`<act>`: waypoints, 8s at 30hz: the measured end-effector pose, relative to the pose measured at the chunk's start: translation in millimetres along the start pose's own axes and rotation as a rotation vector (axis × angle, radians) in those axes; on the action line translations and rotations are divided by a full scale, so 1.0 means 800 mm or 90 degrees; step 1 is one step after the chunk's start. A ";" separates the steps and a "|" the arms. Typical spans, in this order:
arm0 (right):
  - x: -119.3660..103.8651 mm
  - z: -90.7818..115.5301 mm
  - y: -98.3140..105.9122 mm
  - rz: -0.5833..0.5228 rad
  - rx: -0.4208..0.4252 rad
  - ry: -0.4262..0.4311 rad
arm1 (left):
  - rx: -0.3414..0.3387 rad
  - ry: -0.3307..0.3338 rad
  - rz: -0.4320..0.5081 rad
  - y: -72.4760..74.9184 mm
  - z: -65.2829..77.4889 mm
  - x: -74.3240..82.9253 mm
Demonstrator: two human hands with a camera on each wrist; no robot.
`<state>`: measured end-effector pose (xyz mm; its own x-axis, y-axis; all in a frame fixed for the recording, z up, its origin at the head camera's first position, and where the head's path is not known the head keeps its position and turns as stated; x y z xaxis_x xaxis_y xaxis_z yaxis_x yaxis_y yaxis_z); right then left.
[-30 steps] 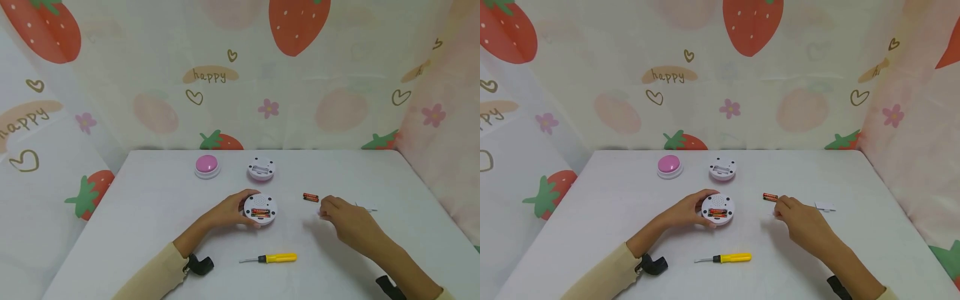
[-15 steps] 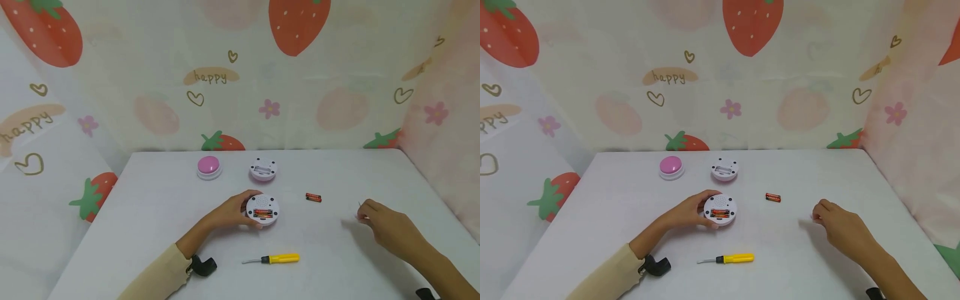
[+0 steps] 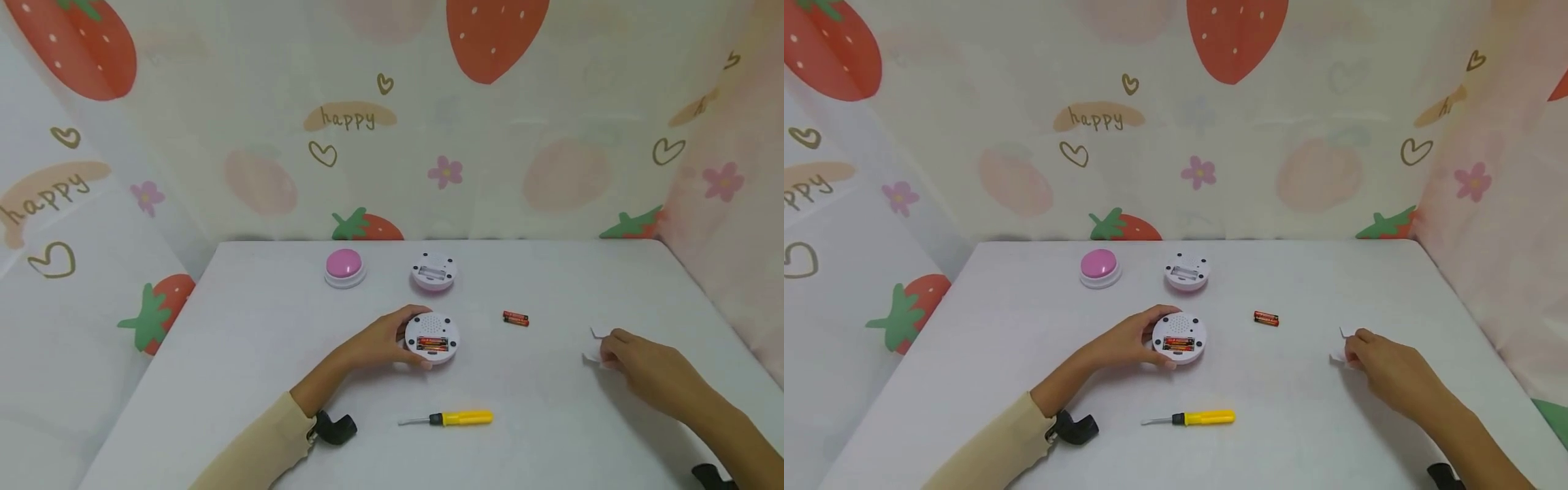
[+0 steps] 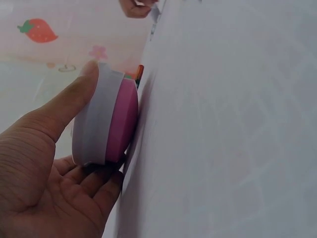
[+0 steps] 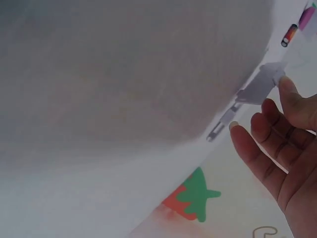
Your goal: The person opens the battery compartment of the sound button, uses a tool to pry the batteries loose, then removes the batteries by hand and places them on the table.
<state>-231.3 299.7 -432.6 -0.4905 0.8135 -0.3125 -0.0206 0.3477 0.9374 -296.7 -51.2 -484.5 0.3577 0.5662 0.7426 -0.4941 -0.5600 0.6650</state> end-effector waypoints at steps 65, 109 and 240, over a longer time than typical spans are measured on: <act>-0.259 -0.098 -0.123 -0.083 -0.286 0.171 | 0.023 0.000 0.013 0.011 -0.001 -0.004; -0.181 -0.159 0.006 -0.153 -0.060 0.021 | 0.021 0.018 0.046 0.005 -0.002 -0.010; -0.197 -0.160 -0.001 -0.137 -0.047 0.035 | 0.027 0.021 0.064 0.010 -0.006 -0.011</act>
<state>-265.6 111.7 -364.2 -0.5141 0.6974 -0.4994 -0.1922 0.4737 0.8594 -307.2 -57.8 -486.4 0.2812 0.5256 0.8029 -0.4921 -0.6393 0.5908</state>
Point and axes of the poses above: each hand's wrist, its own z-axis away from the middle knuckle, its own y-axis out of the back of the hand, x = y × z, the point moved 9 cm from there along -z, towards the middle knuckle, and after that the axes turned 15 degrees about -z, right-handed, at the moved point
